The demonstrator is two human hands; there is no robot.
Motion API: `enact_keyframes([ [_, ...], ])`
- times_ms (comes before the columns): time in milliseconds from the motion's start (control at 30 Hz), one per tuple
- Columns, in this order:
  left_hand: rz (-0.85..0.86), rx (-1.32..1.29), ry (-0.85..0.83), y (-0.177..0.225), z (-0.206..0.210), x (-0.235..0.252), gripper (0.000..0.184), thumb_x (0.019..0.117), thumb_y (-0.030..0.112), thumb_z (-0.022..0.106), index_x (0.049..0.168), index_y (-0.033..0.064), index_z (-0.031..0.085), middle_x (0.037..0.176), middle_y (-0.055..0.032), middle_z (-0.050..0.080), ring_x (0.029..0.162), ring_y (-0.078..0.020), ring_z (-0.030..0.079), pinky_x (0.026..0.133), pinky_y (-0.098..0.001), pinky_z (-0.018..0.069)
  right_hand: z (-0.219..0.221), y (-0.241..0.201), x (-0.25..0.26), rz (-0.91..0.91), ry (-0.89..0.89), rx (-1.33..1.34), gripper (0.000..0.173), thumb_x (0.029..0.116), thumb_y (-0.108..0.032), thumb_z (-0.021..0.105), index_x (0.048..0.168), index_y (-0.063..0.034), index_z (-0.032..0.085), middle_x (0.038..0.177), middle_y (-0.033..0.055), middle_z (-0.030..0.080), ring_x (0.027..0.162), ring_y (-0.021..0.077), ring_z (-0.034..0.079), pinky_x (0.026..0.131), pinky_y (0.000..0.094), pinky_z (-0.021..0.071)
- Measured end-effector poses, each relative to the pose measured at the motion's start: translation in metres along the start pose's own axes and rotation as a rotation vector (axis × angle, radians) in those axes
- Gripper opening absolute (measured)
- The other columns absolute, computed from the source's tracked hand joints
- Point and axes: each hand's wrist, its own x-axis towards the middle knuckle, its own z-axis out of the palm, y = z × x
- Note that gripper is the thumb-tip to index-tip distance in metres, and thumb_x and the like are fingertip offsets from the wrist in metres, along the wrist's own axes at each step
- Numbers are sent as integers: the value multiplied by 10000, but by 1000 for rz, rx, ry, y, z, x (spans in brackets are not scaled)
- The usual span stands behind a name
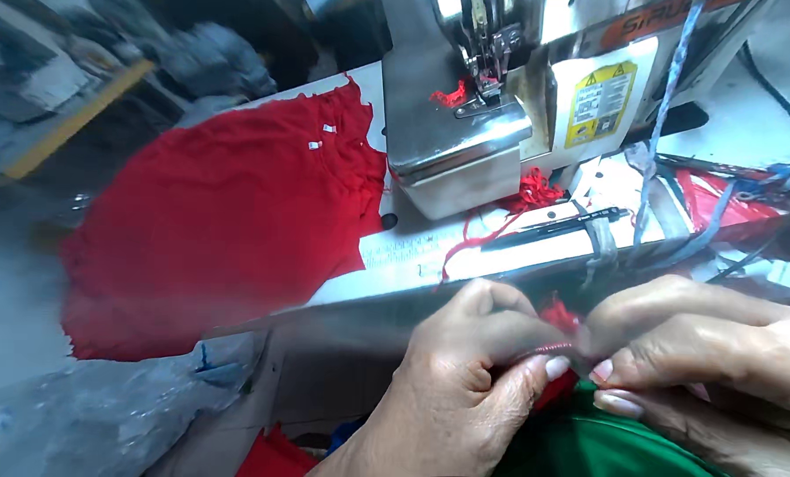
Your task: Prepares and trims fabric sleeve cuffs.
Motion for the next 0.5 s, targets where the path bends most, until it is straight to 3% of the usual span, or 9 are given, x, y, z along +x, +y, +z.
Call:
enact_keyframes([
  [100, -48, -195, -110, -2, -5, 1, 172, 985, 184, 649, 961, 43, 745, 883, 31, 653, 855, 47, 606, 756, -93, 508, 3, 4, 0, 49, -109, 388, 140, 1030, -120, 605, 975, 3, 643, 1031, 51, 704, 916, 0, 666, 783, 122, 558],
  [167, -84, -331, -212, -4, -8, 1, 158, 973, 154, 664, 997, 15, 736, 899, 26, 673, 890, 45, 616, 798, -108, 514, 2, 3, 0, 109, -209, 559, 149, 1040, -92, 571, 991, 30, 640, 1003, 66, 702, 877, -6, 657, 755, 123, 547],
  [200, -88, -341, -247, -5, -10, 0, 153, 969, 136, 667, 1007, 4, 734, 909, 20, 681, 896, 45, 623, 806, -109, 520, 0, 1, 0, 121, -248, 535, 161, 1044, -96, 561, 985, 31, 639, 975, 66, 696, 866, -10, 652, 750, 116, 540],
  [267, -60, -223, -280, -6, -13, -2, 176, 977, 171, 665, 974, 6, 728, 876, 12, 675, 856, 51, 613, 764, -92, 504, -8, -4, 0, 79, -322, 240, 199, 1058, -120, 533, 957, 14, 639, 917, 84, 673, 871, 29, 636, 761, 126, 505],
  [367, 31, 34, -296, -4, -24, -6, 269, 1003, 267, 628, 908, 26, 698, 782, 5, 637, 749, 58, 568, 662, -67, 446, -30, -21, -1, -14, -448, -235, 176, 1046, -77, 495, 962, -36, 643, 891, 120, 679, 836, 178, 648, 705, 262, 504],
  [500, 51, 72, -253, 9, -27, -5, 268, 1015, 254, 616, 923, 16, 697, 811, -12, 654, 774, 40, 580, 692, -81, 459, -46, -25, 1, 19, -488, -261, 189, 1036, -77, 505, 968, -22, 672, 856, 99, 665, 806, 146, 634, 706, 232, 507],
])
